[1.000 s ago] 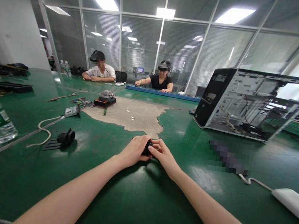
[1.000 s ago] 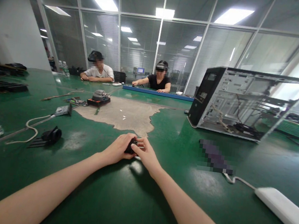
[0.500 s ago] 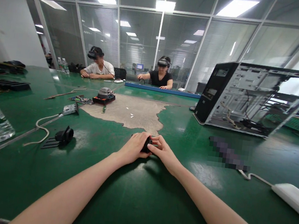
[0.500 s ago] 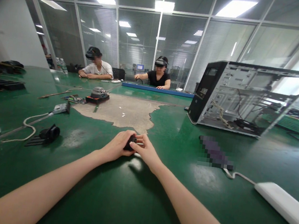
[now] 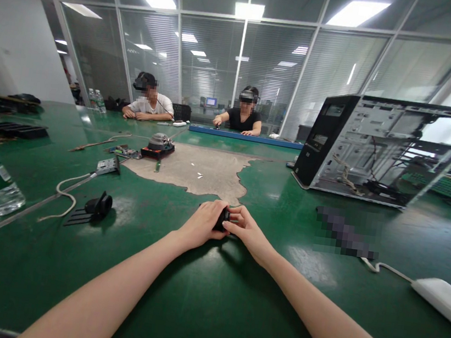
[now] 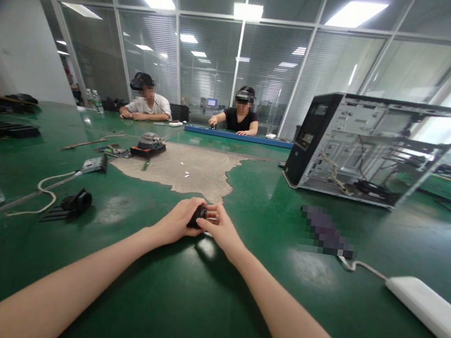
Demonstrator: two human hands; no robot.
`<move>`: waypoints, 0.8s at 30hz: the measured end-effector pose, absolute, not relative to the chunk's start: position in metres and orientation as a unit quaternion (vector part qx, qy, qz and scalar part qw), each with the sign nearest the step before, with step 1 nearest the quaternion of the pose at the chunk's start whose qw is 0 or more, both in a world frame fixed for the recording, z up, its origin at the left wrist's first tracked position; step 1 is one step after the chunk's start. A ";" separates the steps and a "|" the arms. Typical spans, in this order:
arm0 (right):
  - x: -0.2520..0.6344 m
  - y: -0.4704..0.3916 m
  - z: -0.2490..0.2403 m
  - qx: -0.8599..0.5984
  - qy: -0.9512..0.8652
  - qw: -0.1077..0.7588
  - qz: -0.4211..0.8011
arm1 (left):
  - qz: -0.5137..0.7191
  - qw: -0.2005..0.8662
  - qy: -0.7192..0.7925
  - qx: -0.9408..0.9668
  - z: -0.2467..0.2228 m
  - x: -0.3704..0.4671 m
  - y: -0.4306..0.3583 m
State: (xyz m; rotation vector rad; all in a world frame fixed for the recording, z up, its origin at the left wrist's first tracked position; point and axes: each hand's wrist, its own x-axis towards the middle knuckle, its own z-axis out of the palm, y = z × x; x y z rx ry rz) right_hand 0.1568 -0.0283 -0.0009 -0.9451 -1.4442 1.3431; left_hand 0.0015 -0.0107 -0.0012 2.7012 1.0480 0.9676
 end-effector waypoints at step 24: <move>0.159 -0.022 -0.008 -0.405 -0.595 0.468 0.512 | 0.320 0.030 0.341 0.883 -0.002 0.002 -0.011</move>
